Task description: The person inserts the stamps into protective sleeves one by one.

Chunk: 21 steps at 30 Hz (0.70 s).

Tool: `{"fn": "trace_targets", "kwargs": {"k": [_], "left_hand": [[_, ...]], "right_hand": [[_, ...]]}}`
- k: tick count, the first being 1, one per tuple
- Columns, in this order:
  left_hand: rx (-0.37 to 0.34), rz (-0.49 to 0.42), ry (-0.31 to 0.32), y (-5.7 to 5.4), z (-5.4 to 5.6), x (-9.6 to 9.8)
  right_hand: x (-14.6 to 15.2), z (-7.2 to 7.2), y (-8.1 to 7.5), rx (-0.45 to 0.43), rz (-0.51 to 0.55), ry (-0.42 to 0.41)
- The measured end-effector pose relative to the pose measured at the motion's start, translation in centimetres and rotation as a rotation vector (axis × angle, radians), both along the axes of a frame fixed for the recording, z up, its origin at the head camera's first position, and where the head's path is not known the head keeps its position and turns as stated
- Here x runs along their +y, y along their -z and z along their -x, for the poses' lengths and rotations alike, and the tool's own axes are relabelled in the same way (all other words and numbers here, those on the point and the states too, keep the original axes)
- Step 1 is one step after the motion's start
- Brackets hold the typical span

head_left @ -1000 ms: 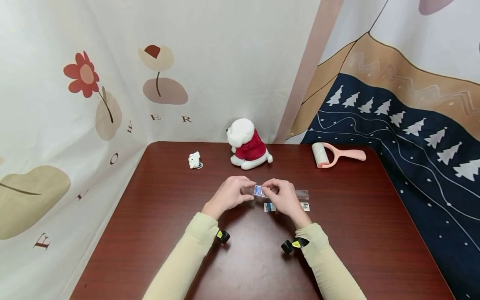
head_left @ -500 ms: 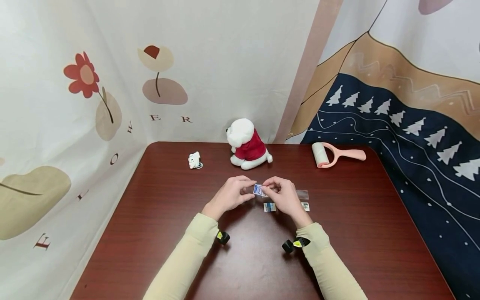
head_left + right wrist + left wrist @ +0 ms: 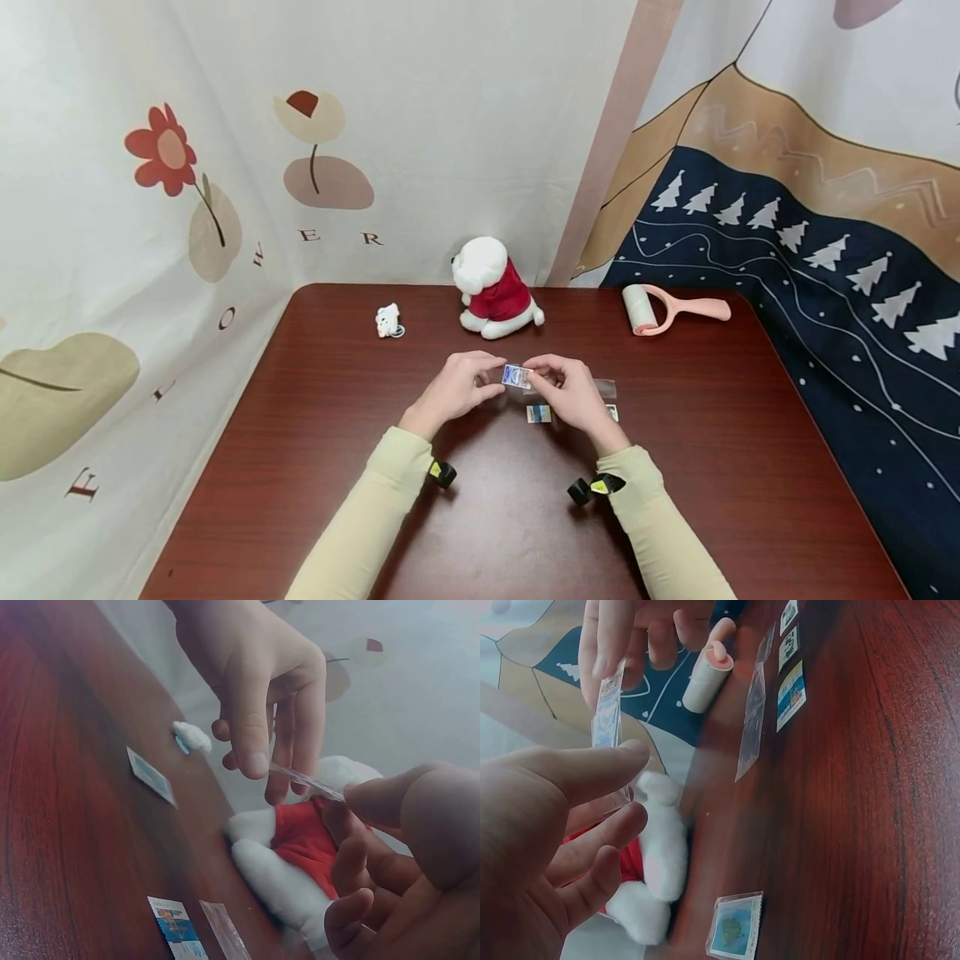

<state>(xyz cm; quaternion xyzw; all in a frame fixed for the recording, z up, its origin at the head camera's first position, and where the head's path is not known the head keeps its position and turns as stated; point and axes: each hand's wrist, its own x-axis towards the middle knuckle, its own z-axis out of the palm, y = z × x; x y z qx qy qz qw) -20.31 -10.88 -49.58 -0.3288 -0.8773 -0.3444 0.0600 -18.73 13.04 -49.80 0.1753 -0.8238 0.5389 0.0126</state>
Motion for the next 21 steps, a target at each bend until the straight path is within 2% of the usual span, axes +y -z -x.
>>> {"fn": "trace_targets", "kwargs": {"k": [8, 21], "left_hand": [[0.000, 0.001, -0.014, 0.30, 0.06, -0.32], [-0.021, -0.037, 0.029, 0.21, -0.16, -0.08]], "right_hand": [[0.02, -0.04, 0.15, -0.014, 0.003, -0.041], [-0.32, -0.02, 0.30, -0.020, 0.054, -0.030]]}}
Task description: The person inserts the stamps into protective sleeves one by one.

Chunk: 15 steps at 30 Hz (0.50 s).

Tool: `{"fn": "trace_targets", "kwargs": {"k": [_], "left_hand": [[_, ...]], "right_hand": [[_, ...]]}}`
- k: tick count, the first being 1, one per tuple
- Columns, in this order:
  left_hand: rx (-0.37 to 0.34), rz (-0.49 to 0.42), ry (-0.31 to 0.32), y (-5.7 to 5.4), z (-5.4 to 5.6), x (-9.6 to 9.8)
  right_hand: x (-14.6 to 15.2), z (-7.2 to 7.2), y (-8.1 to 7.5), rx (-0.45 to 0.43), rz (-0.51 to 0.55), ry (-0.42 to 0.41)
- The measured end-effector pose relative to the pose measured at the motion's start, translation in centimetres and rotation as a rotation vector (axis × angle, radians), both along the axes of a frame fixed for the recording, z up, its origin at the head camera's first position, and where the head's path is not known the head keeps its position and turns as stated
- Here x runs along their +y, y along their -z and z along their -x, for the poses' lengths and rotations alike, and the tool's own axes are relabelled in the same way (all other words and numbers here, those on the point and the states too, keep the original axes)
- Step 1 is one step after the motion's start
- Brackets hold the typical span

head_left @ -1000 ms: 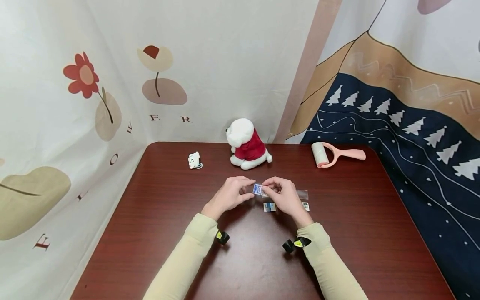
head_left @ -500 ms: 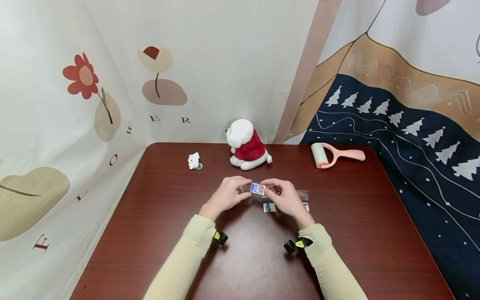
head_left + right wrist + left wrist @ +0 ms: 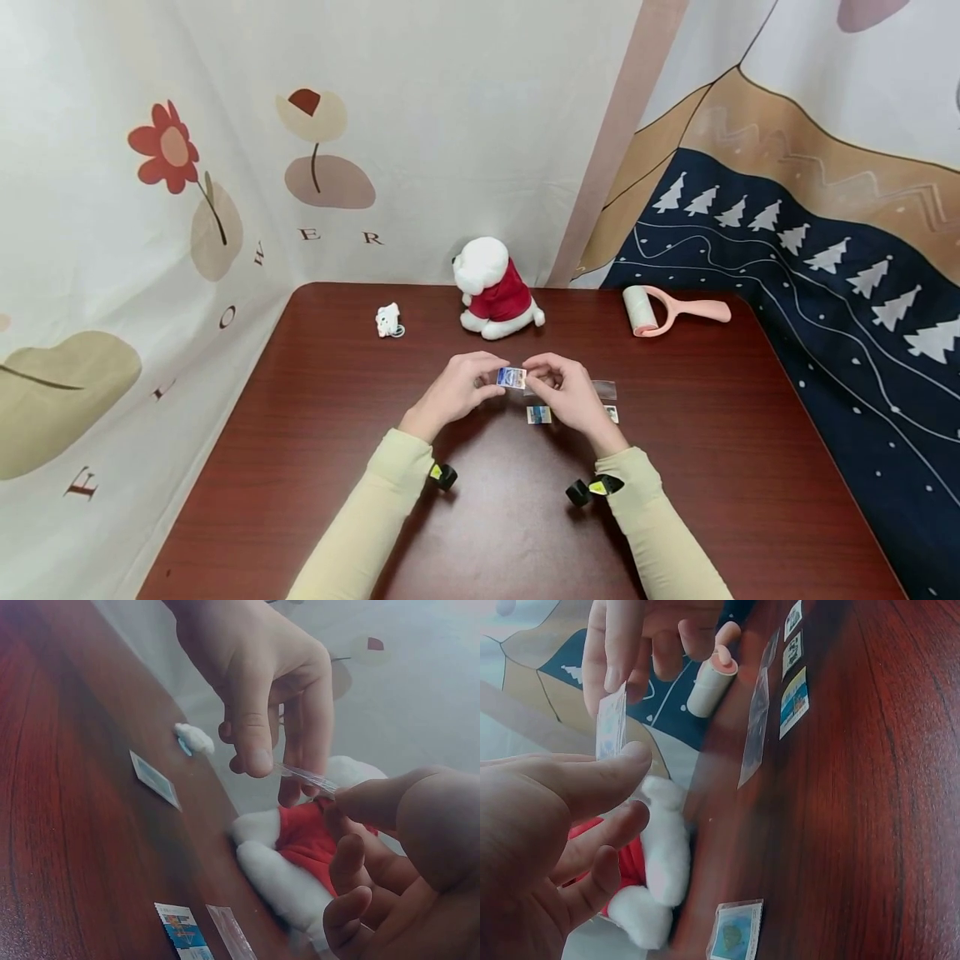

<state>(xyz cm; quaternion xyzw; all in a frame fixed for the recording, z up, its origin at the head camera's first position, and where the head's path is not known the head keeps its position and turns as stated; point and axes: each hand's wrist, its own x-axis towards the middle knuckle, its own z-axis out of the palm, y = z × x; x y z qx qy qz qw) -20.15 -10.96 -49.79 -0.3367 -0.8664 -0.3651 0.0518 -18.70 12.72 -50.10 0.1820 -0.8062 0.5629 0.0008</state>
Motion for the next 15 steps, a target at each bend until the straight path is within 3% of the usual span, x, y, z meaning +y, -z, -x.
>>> {"fn": "trace_targets", "kwargs": {"k": [15], "left_hand": [[-0.012, 0.004, 0.023, -0.18, -0.10, 0.65]], "right_hand": [[-0.12, 0.11, -0.04, -0.050, 0.001, -0.023]]}}
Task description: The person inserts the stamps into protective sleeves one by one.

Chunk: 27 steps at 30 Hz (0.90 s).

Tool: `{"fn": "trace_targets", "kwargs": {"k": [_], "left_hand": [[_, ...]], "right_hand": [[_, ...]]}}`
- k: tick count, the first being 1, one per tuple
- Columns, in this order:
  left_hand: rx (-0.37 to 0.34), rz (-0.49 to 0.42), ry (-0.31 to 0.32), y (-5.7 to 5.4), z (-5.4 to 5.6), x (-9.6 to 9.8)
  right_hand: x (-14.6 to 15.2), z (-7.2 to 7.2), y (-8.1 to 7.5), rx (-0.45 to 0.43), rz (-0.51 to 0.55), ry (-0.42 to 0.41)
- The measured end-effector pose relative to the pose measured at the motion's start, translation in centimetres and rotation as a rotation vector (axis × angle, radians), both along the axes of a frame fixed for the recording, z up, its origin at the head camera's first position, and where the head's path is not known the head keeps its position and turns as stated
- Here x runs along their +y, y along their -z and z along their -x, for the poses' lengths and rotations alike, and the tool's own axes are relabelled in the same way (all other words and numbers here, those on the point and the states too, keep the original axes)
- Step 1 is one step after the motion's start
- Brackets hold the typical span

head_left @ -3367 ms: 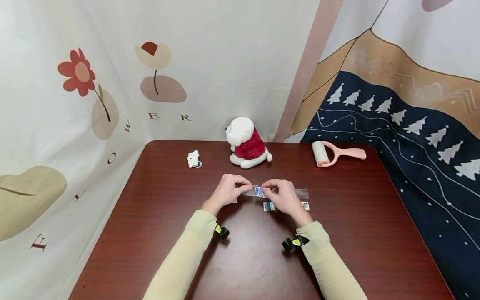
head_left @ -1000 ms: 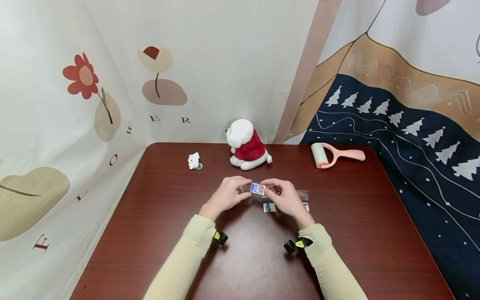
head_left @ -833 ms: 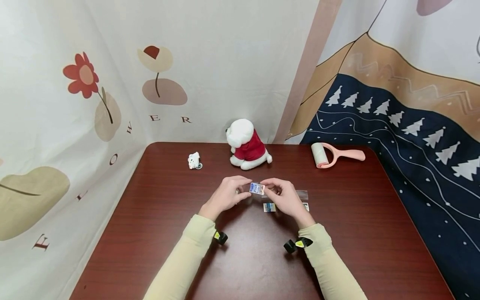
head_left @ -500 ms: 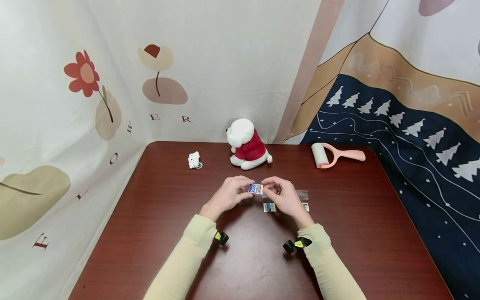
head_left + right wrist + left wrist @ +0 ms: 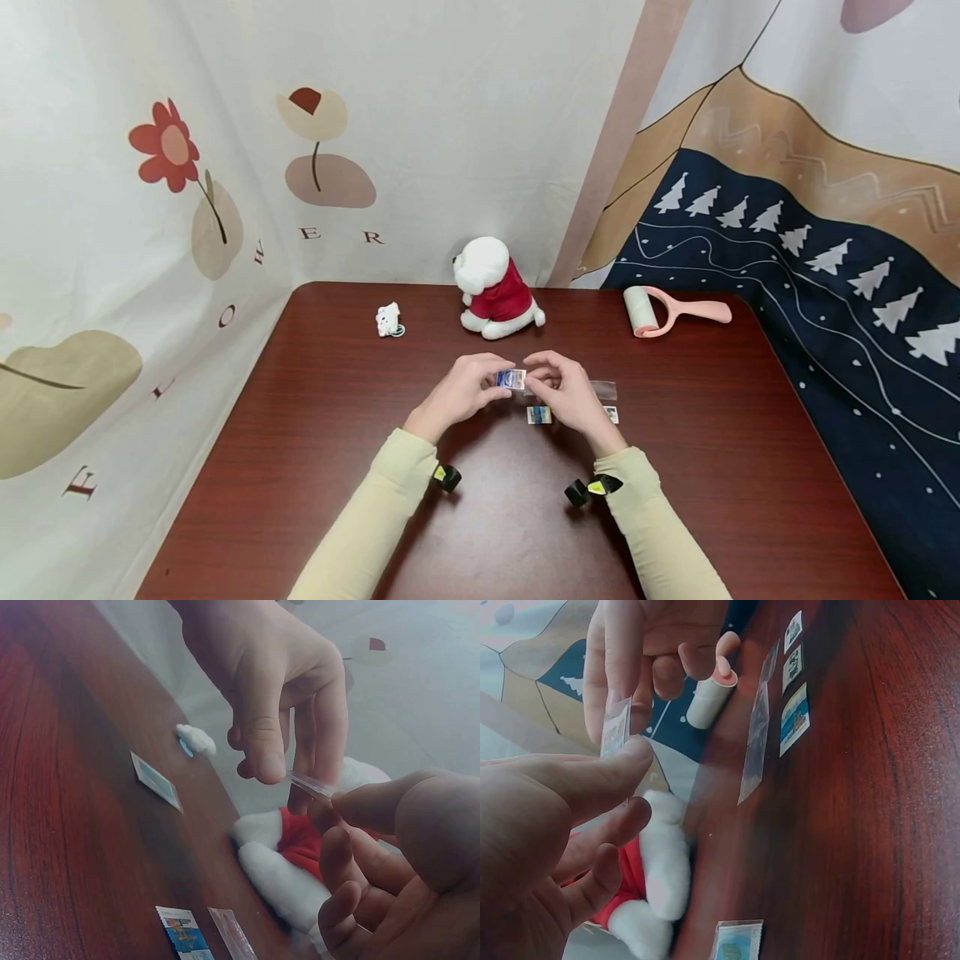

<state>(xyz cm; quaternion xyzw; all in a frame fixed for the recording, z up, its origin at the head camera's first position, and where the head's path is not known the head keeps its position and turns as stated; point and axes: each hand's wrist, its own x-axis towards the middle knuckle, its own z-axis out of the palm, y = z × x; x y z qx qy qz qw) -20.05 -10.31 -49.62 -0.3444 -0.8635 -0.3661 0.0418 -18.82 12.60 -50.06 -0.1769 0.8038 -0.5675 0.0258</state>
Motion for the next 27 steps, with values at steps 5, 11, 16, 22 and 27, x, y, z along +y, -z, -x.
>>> {"fn": "trace_targets", "kwargs": {"k": [5, 11, 16, 22, 27], "left_hand": [[-0.012, 0.009, -0.005, -0.02, -0.20, 0.16], [-0.014, 0.000, 0.000, -0.05, -0.25, 0.31], [-0.020, 0.015, -0.010, -0.04, -0.28, 0.30], [-0.024, -0.021, -0.034, 0.02, -0.31, 0.32], [-0.028, -0.060, -0.046, -0.07, -0.19, 0.46]], "right_hand": [[0.00, -0.07, 0.05, 0.006, -0.002, 0.006], [0.00, -0.12, 0.09, 0.023, 0.003, 0.000], [0.10, -0.04, 0.15, 0.033, -0.001, -0.002], [0.34, 0.15, 0.33, 0.033, -0.031, 0.001], [0.40, 0.28, 0.40, 0.040, -0.038, -0.006]]}}
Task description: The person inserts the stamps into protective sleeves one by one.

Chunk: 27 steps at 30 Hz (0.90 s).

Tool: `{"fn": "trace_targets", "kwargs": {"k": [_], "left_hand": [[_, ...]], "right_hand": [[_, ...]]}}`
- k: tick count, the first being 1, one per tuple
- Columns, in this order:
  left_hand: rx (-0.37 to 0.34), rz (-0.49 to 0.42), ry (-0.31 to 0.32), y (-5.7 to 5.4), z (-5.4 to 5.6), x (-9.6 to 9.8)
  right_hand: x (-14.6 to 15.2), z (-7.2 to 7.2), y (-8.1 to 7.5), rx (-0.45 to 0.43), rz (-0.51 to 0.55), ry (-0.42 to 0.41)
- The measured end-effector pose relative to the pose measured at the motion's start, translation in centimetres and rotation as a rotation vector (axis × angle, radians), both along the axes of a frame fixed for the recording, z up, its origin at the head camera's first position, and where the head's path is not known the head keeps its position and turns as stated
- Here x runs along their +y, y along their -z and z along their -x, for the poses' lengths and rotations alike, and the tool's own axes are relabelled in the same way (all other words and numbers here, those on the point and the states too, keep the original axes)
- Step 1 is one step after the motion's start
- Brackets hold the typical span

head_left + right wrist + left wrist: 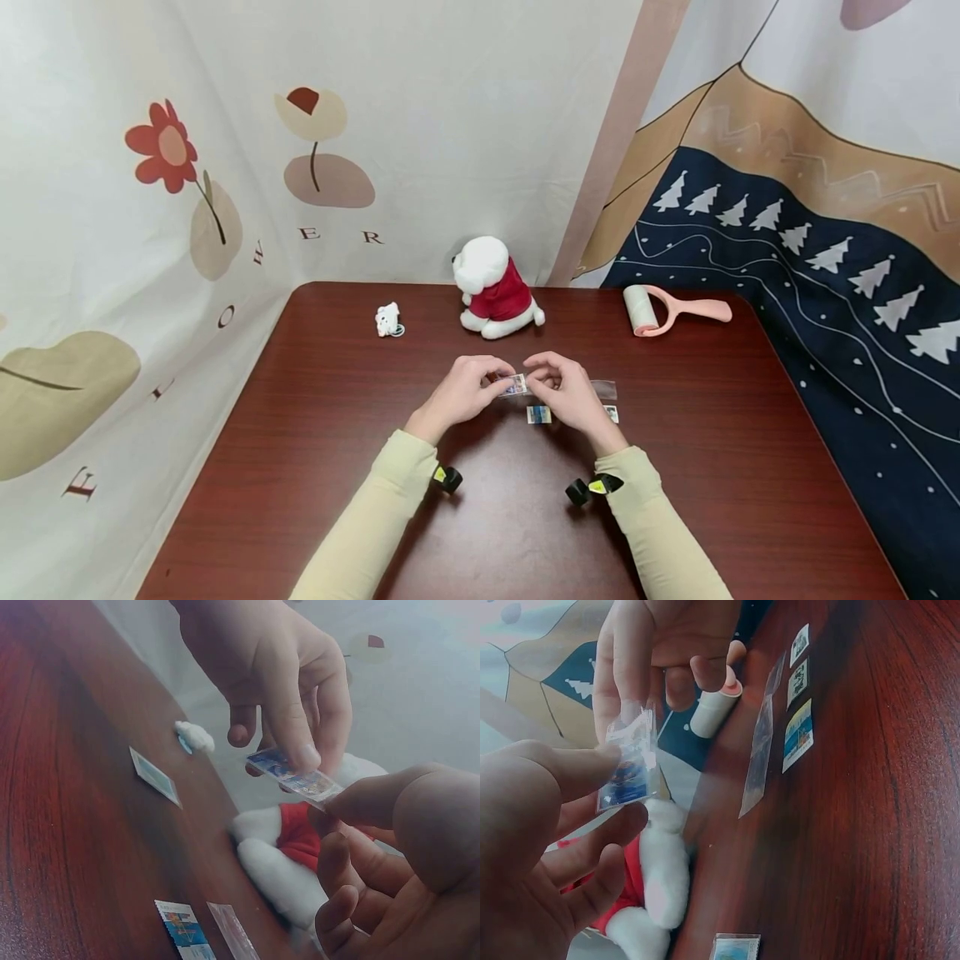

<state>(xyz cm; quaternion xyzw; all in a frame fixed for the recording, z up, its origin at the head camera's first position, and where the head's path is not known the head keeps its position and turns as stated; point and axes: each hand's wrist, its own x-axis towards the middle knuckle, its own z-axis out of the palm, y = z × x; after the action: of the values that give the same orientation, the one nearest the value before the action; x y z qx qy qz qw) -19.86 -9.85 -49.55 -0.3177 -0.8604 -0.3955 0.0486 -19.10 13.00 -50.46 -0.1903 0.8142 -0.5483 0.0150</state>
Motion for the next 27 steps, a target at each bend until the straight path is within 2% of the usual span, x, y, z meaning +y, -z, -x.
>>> {"fn": "trace_targets", "kwargs": {"k": [6, 11, 20, 27], "left_hand": [[-0.042, -0.016, -0.001, -0.1, 0.1, 0.0], [-0.083, -0.057, 0.000, -0.1, -0.1, -0.1], [-0.027, -0.084, -0.035, 0.8, 0.0, -0.6], [-0.005, -0.021, -0.082, 1.5, 0.3, -1.2]], "right_hand": [[-0.1, 0.1, 0.1, -0.003, 0.003, 0.004], [0.0, 0.1, 0.2, 0.001, 0.015, 0.039], [0.2, 0.1, 0.5, 0.015, 0.034, 0.099], [0.3, 0.1, 0.6, -0.016, 0.016, 0.104]]}}
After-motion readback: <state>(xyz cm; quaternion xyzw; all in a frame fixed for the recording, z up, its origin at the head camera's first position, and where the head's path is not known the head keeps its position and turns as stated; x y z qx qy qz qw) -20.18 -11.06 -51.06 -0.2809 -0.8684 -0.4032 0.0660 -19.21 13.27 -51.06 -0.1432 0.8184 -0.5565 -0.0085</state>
